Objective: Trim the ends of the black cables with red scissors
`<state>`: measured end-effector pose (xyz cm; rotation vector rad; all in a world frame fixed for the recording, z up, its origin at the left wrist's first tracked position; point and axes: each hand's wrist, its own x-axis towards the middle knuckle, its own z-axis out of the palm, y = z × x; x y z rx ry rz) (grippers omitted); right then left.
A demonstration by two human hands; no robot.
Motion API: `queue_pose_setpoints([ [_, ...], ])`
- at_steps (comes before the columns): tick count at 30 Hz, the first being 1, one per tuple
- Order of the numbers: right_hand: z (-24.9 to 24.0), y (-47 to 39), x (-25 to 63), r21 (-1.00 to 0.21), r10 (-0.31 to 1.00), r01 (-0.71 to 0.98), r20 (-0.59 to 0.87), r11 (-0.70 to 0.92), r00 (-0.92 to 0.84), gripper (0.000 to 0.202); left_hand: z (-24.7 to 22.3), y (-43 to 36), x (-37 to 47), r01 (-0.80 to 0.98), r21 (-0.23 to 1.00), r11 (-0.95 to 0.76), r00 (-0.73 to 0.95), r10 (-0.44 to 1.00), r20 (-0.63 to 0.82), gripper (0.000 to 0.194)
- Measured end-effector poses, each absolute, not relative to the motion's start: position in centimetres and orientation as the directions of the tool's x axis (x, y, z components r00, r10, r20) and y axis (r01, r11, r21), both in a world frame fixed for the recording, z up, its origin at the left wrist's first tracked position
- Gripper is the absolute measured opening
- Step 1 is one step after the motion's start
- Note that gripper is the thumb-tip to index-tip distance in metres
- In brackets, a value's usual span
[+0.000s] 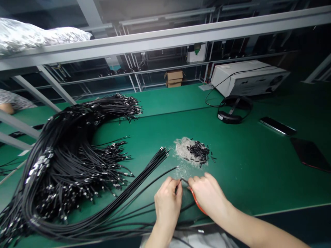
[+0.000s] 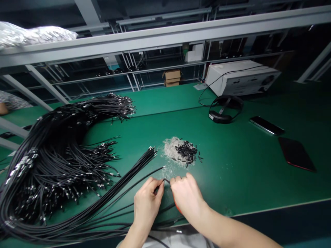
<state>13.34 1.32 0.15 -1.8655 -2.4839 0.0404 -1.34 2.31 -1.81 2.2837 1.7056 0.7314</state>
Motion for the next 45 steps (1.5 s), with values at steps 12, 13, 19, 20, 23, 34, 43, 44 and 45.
queue_pose_setpoints([
  [12,-0.7,3.2,15.3,-0.799,0.991,0.601,-0.088,-0.010,-0.102,0.030,-2.7,1.9,-2.1,0.604,0.704,-0.374,0.197,0.926,0.323,0.016],
  [13,-0.9,3.0,15.0,-0.872,0.987,0.489,-0.090,-0.016,-0.130,0.030,-2.6,1.8,-2.2,0.573,0.728,-0.378,0.191,0.925,0.329,0.016],
  [19,-0.7,2.3,14.2,-0.991,0.986,0.110,-0.097,-0.082,-0.139,0.033,-1.1,1.2,-2.5,0.463,0.834,-0.300,0.110,0.953,0.282,0.012],
  [20,-0.5,2.3,14.2,-0.992,0.987,0.073,-0.107,-0.099,-0.119,0.033,-0.8,1.1,-2.6,0.450,0.849,-0.277,0.101,0.960,0.260,0.013],
  [23,-0.3,2.3,14.1,-0.993,0.982,0.014,-0.116,-0.115,-0.150,0.039,-0.3,0.9,-2.7,0.415,0.876,-0.246,0.103,0.969,0.223,0.016],
  [34,-0.4,1.5,12.6,-0.991,0.997,0.130,-0.016,-0.007,-0.075,0.031,-0.3,0.9,-2.8,0.455,0.835,-0.309,0.142,0.951,0.275,0.018],
  [43,-0.3,1.5,12.6,-0.997,0.994,0.052,-0.065,-0.061,-0.084,0.032,0.1,0.9,-2.8,0.451,0.862,-0.231,0.112,0.973,0.202,0.019],
  [44,-0.3,1.4,12.5,-0.997,0.995,0.065,-0.057,-0.052,-0.081,0.032,0.1,0.9,-2.7,0.442,0.869,-0.222,0.116,0.975,0.191,0.019],
  [45,-0.2,1.4,12.5,-0.996,0.996,0.083,-0.046,-0.039,-0.079,0.031,0.0,0.9,-2.7,0.427,0.880,-0.207,0.118,0.978,0.172,0.020],
])
